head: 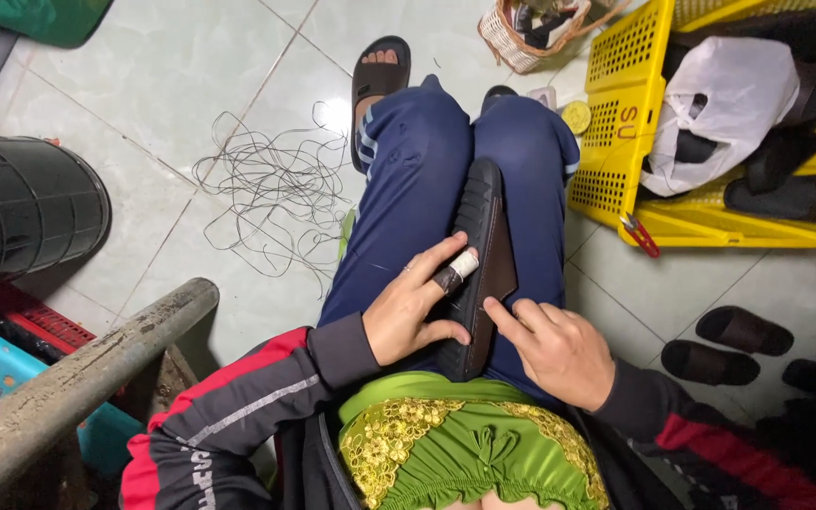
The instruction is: The person sits on the floor and sews a brown shoe using a needle and thread. They repeatedly push the needle through the shoe's sole and pull the thread to secure the stitches.
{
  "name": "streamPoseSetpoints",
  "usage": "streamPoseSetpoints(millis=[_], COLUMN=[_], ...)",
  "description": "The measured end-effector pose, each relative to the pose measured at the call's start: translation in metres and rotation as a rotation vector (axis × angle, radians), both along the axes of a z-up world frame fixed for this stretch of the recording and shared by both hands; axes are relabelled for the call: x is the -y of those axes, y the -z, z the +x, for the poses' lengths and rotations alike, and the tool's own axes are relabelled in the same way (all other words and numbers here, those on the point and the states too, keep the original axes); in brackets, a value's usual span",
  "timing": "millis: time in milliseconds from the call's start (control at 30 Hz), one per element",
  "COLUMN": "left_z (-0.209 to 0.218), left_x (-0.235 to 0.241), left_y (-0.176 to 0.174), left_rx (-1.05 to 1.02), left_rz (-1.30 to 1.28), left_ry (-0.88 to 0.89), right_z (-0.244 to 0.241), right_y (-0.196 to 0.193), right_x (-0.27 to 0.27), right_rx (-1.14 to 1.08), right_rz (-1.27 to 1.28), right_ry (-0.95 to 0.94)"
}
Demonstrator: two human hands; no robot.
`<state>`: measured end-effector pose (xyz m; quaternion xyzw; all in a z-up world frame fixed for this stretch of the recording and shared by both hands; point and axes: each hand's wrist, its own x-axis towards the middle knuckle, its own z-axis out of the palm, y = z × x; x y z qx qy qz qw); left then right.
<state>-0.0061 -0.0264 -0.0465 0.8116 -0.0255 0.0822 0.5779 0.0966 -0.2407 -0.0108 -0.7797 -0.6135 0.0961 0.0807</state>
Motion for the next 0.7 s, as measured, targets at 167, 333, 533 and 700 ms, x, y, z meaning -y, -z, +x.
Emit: streamPoseSetpoints(millis=[167, 333, 533, 700], left_z=[-0.001, -0.001, -0.003, -0.003], left_x=[0.004, 0.006, 0.009, 0.008], left_y=[0.009, 0.004, -0.002, -0.007], left_rx=[0.044, 0.047, 0.044, 0.028], left_rz=[-0.002, 0.051, 0.110, 0.092], left_ry=[-0.028, -0.023, -0.024, -0.002], right_z=[-0.013, -0.018, -0.017, -0.011], right_y=[0.025, 0.029, 0.003, -0.003], right_x=[-0.002, -0.004, -0.006, -0.007], right_rx=[-0.080, -0.148, -0.421, -0.475], right_rz=[0.072, 0.208, 0.355, 0.339], right_ry=[0.078, 0.160, 0.290, 0.231])
